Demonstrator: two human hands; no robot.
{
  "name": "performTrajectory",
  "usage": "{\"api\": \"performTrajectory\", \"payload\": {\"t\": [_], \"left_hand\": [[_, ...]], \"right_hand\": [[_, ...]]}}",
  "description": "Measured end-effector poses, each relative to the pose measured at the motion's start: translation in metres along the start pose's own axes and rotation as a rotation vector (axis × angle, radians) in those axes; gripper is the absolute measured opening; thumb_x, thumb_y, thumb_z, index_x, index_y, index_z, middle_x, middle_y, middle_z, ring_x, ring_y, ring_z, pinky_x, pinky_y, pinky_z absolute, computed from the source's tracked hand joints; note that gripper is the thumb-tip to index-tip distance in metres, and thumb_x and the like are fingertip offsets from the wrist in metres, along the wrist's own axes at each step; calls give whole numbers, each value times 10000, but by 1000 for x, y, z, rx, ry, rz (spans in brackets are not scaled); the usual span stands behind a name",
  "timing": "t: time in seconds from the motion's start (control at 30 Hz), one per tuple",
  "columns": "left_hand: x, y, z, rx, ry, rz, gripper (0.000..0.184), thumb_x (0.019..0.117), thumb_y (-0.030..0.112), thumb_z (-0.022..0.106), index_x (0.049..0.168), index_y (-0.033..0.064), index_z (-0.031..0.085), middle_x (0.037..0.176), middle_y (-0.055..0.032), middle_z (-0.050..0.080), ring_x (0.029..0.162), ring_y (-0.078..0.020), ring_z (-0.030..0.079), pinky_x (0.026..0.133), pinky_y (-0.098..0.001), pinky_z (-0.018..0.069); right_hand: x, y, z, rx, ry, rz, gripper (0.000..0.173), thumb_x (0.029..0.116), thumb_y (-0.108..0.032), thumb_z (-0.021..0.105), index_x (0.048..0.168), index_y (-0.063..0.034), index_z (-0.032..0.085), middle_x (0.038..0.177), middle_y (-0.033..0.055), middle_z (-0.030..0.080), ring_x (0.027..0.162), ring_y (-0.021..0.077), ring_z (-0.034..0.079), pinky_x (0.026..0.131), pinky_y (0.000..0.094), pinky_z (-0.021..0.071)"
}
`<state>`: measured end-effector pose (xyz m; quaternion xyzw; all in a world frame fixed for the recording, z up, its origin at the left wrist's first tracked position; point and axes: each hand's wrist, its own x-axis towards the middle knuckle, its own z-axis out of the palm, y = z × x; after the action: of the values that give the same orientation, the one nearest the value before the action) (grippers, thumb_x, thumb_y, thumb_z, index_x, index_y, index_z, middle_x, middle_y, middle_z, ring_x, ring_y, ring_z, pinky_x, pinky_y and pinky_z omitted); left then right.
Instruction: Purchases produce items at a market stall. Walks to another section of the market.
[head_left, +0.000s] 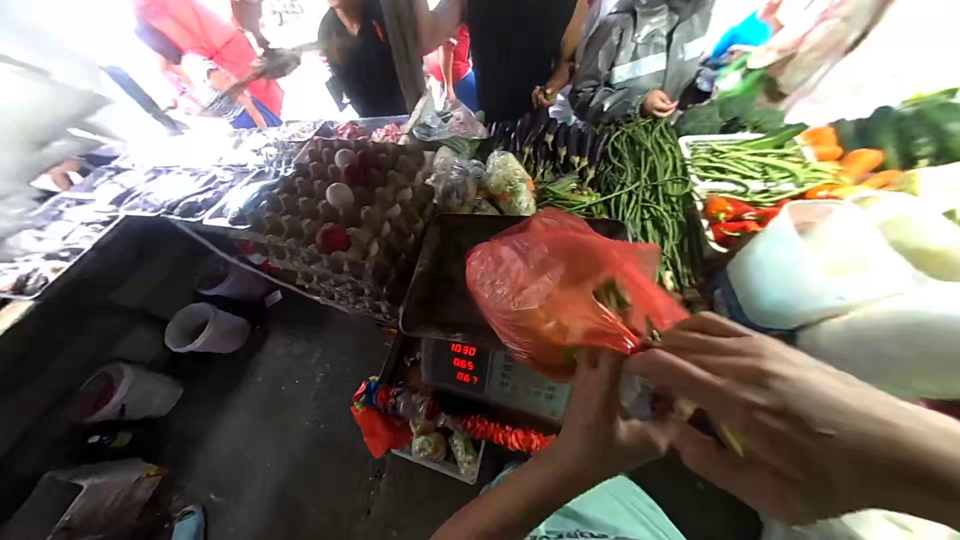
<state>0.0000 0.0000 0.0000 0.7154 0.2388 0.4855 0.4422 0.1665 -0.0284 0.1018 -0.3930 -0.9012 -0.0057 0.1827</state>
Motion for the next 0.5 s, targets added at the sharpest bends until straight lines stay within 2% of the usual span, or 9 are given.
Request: {"api": "performTrajectory", "payload": {"t": [0.07,0.13,0.17,0.2,0.27,0.3,0.37,0.43,0.5], "left_hand": [[0,-8,8,-40,113,3,359,851,225,745,1069,-54,685,1086,-193,658,1057,-113,628,947,-245,505],[-1,-12,9,-149,170,-24,163,975,187,636,1020,56,722,1018,-7,682,961,30,630,858,-178,541],[-2,-12,6,-223,167,-49,159,1018,203,591,1036,130,731,1026,71,695,962,56,634,856,-175,547],[-2,-12,2,-311,151,-63,189,1047,249,555,1046,209,740,1030,120,721,984,44,652,889,-198,549],[0,-10,-7,-497,92,-44,275,1083,283,486,953,201,715,922,67,736,986,-78,695,996,-323,533],[1,-11,-10,-570,95,-46,314,1078,293,492,853,190,685,779,65,682,862,-88,689,952,-334,544],[3,-11,-16,-696,167,-113,369,1037,312,549,691,210,624,573,117,515,590,-18,560,711,-233,510],[7,-11,-21,-832,225,-173,382,1010,292,589,647,178,616,523,111,477,487,-5,488,541,-188,435],[8,-13,-25,-860,216,-172,355,1001,283,604,671,156,634,530,95,501,482,-15,495,516,-191,427]], "right_hand": [[-6,3,8,-41,180,-9,337,983,-393,473,1176,-152,610,939,37,648,958,216,617,945,408,449],[-21,18,14,-33,473,144,315,996,-351,582,1241,-161,637,1097,43,680,1089,179,623,1002,369,468],[-29,30,22,14,642,254,290,989,-290,618,1224,-122,648,1133,48,680,1106,155,626,987,351,495],[-39,42,36,96,794,395,262,1003,-223,608,1226,-85,628,1149,32,670,1092,112,628,957,315,524],[-60,68,86,339,989,786,237,1055,-189,533,1244,-57,587,1098,-11,659,963,51,653,855,284,577],[-74,80,118,433,940,1010,272,1064,-208,510,1256,-25,571,1099,50,659,939,109,665,841,338,585],[-104,103,187,493,601,1241,350,1036,-167,546,1292,69,587,1216,241,655,1051,322,677,928,508,555],[-122,106,245,341,410,1161,356,953,-133,630,1258,52,624,1284,258,625,1150,376,640,990,515,532],[-125,103,276,164,400,1063,385,916,-175,664,1249,18,636,1347,233,609,1197,406,615,998,542,513]]}}
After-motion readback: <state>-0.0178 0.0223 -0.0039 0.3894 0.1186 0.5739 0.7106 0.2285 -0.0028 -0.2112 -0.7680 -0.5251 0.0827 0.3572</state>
